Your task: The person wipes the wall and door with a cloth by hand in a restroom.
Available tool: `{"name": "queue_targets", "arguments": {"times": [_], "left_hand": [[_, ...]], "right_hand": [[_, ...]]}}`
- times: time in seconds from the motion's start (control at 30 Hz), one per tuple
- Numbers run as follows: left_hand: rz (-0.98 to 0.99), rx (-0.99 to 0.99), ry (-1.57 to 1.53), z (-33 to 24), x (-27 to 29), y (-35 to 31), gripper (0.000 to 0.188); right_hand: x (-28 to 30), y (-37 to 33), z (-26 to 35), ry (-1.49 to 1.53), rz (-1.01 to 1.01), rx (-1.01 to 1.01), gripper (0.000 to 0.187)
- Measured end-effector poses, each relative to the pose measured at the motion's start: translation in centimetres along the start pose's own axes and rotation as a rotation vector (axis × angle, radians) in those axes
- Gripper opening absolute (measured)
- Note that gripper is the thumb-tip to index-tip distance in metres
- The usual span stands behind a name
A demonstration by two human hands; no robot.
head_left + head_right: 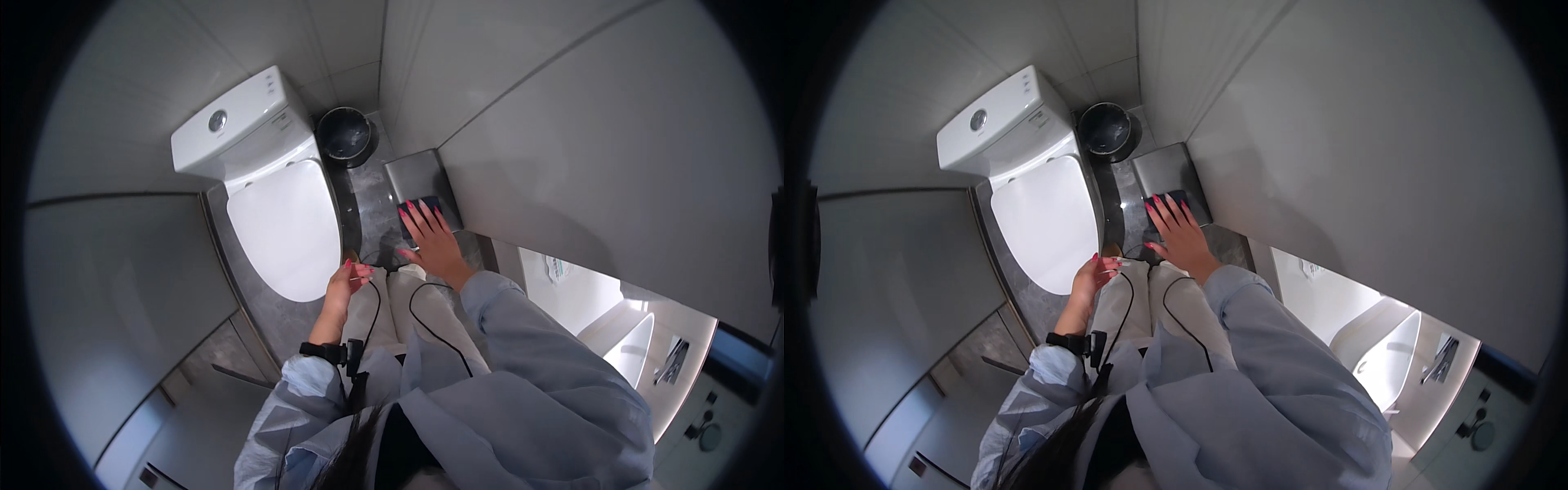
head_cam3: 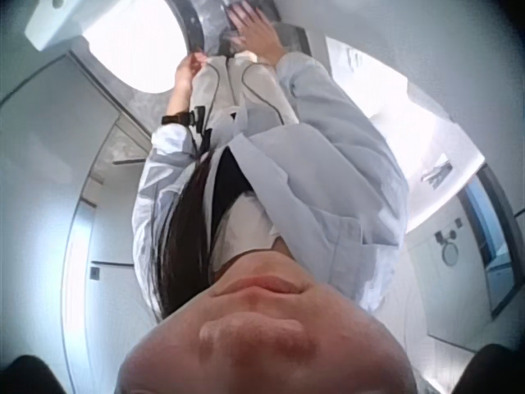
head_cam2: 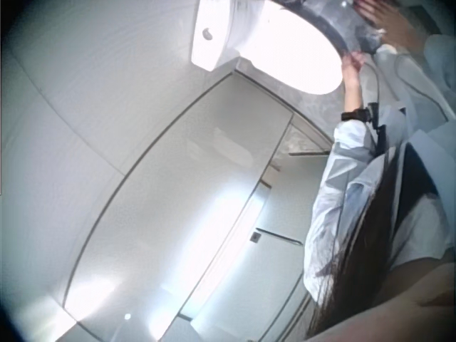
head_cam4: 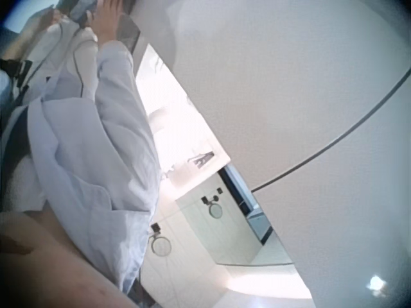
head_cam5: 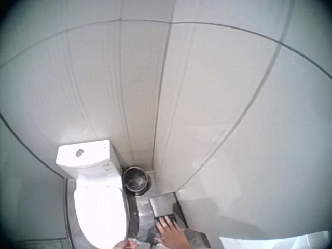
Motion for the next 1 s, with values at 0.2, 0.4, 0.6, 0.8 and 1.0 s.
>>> {"name": "queue_targets", "arguments": {"times": [0.2,0.4,0.6,0.8,1.0], "left_hand": [[-0.059,-0.004,-0.032,-1.4,0.7,0.0,0.043],[-0.140,-0.048,-0.095,-0.9,4.8,-0.1,0.042],[-0.155,-0.030,-0.115,1.2,6.9,-0.3,0.043],[-0.119,-0.096,-0.143,-0.4,5.9,-0.6,0.039],[-0.120,-0.124,-0.202,-0.3,5.6,0.1,0.039]], "right_hand": [[-3.3,10.5,3.0,-0.378,0.103,0.231,0.061],[-11.1,12.2,3.0,-0.899,0.322,0.277,0.058],[-13.2,3.0,4.7,-1.127,0.582,0.502,0.051],[-12.4,-2.3,4.6,-0.958,0.415,0.674,0.044],[-9.2,-2.6,5.3,-0.491,0.472,0.689,0.022]]}}
Point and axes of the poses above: each hand's wrist, its own y-axis towards the middle knuckle, its own x-axis out of the back of the hand, z = x × y, the point moved 9 cm from there along y, towards the middle knuckle, and after that the axes turned 7 degrees about -x, right-handed, at the moved point
